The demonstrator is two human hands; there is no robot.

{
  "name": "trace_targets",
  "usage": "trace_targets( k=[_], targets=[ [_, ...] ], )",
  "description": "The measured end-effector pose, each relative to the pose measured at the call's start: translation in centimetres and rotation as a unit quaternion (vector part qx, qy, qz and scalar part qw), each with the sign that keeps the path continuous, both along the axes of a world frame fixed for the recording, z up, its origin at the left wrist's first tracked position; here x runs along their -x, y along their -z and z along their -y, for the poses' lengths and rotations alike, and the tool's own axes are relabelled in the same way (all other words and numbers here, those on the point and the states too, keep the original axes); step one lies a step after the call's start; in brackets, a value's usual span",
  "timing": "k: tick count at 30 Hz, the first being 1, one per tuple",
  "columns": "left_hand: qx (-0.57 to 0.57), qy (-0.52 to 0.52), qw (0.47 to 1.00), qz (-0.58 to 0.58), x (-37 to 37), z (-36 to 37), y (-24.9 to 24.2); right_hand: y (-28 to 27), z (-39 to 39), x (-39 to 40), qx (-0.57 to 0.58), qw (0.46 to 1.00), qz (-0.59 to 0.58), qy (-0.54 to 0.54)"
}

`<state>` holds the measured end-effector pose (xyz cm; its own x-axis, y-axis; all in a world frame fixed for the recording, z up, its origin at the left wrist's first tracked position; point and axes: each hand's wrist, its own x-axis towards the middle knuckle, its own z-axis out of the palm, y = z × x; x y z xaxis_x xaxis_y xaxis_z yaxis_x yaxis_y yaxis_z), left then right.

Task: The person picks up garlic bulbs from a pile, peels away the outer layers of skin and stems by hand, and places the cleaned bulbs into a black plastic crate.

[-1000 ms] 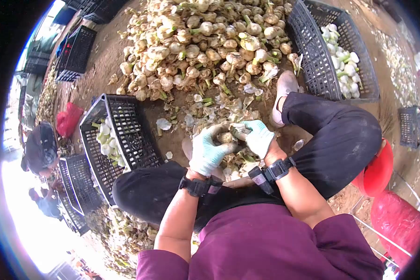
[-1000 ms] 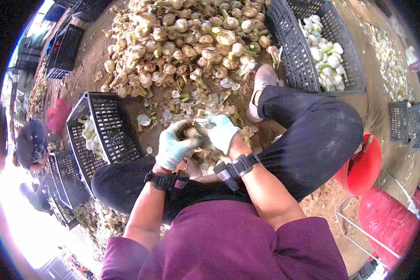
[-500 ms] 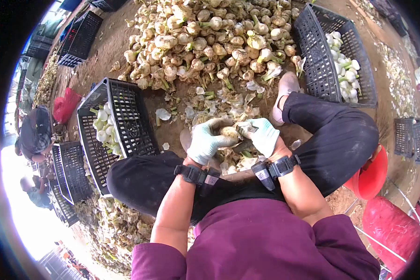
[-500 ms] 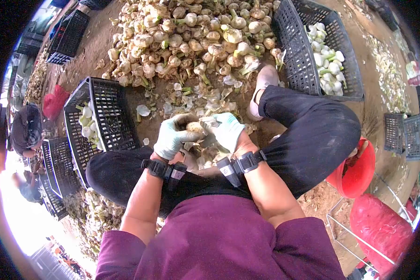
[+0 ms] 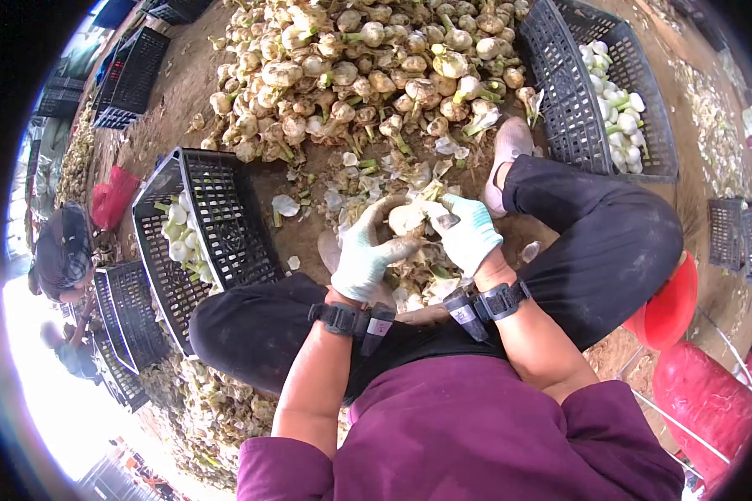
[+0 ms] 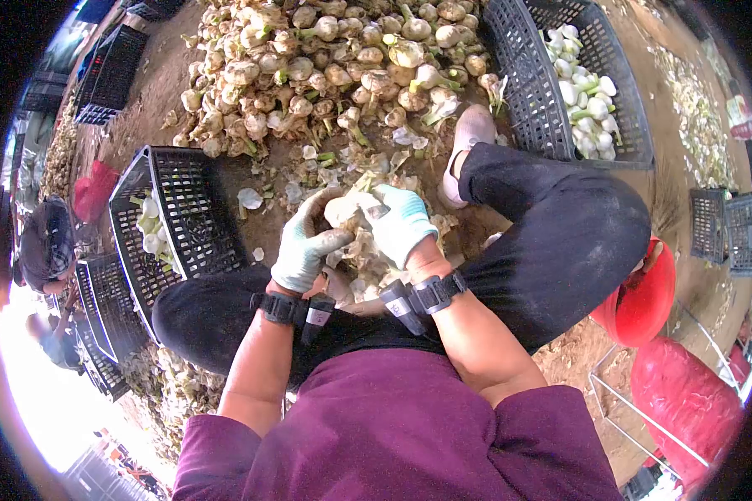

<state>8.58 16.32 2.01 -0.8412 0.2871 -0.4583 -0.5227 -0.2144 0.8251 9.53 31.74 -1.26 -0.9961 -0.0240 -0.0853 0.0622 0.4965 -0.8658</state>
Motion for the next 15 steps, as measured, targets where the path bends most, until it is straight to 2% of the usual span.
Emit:
trace_targets(
  k=[1, 2, 3, 4, 5, 6, 7, 8, 9, 10, 11, 13, 14, 15],
  targets=[
    [0.035, -0.005, 0.998, -0.060, -0.2, 0.0, 0.4, 0.8, -0.1, -0.7, 0.000, 1.000, 0.003, 0.001],
    [0.102, 0.012, 0.991, -0.091, 0.0, 0.3, 1.0, 1.7, -0.1, -1.6, -0.093, 0.992, -0.080, 0.009],
    [0.103, 0.011, 0.991, -0.090, -0.1, 0.5, 1.3, 2.5, -0.2, -2.2, -0.183, 0.969, -0.164, 0.017],
    [0.128, 0.006, 0.986, -0.108, -0.1, 0.6, 1.2, -2.0, -0.2, -1.1, -0.034, 0.999, -0.038, -0.001],
    [0.154, 0.001, 0.980, -0.127, -0.1, 0.6, 1.2, -2.0, -0.1, -0.9, -0.034, 0.999, -0.038, -0.001],
    [0.158, -0.018, 0.977, -0.142, -0.1, 0.6, 1.4, -1.9, -0.2, -0.5, 0.120, 0.991, 0.061, -0.014],
    [0.157, -0.017, 0.977, -0.141, -0.1, 0.5, 1.2, -1.8, -0.3, -0.1, 0.271, 0.949, 0.156, -0.025],
    [0.261, 0.023, 0.943, -0.206, 0.0, 0.4, 0.7, -0.1, 0.0, 0.1, 0.100, 0.983, 0.150, -0.027],
    [0.359, 0.063, 0.892, -0.266, 0.1, 0.4, 0.5, 0.5, 0.1, -0.4, 0.100, 0.983, 0.151, -0.025],
    [0.402, 0.069, 0.851, -0.330, 0.1, 0.5, 0.8, -0.4, 0.7, -0.7, -0.067, 0.996, 0.047, -0.018],
    [0.401, 0.070, 0.852, -0.329, 0.0, 0.5, 1.0, -0.9, 1.0, -0.9, -0.231, 0.971, -0.058, -0.011],
    [0.392, 0.064, 0.863, -0.312, -0.1, 0.6, 1.1, -0.8, 0.9, -0.8, -0.243, 0.967, -0.070, -0.040],
    [0.393, 0.064, 0.863, -0.312, -0.1, 0.6, 1.0, -1.1, 0.9, -0.6, -0.169, 0.985, -0.034, -0.019],
    [0.297, 0.044, 0.927, -0.226, -0.1, 0.7, 0.8, -1.4, 1.0, -0.4, -0.094, 0.996, 0.003, 0.002]
  ],
)
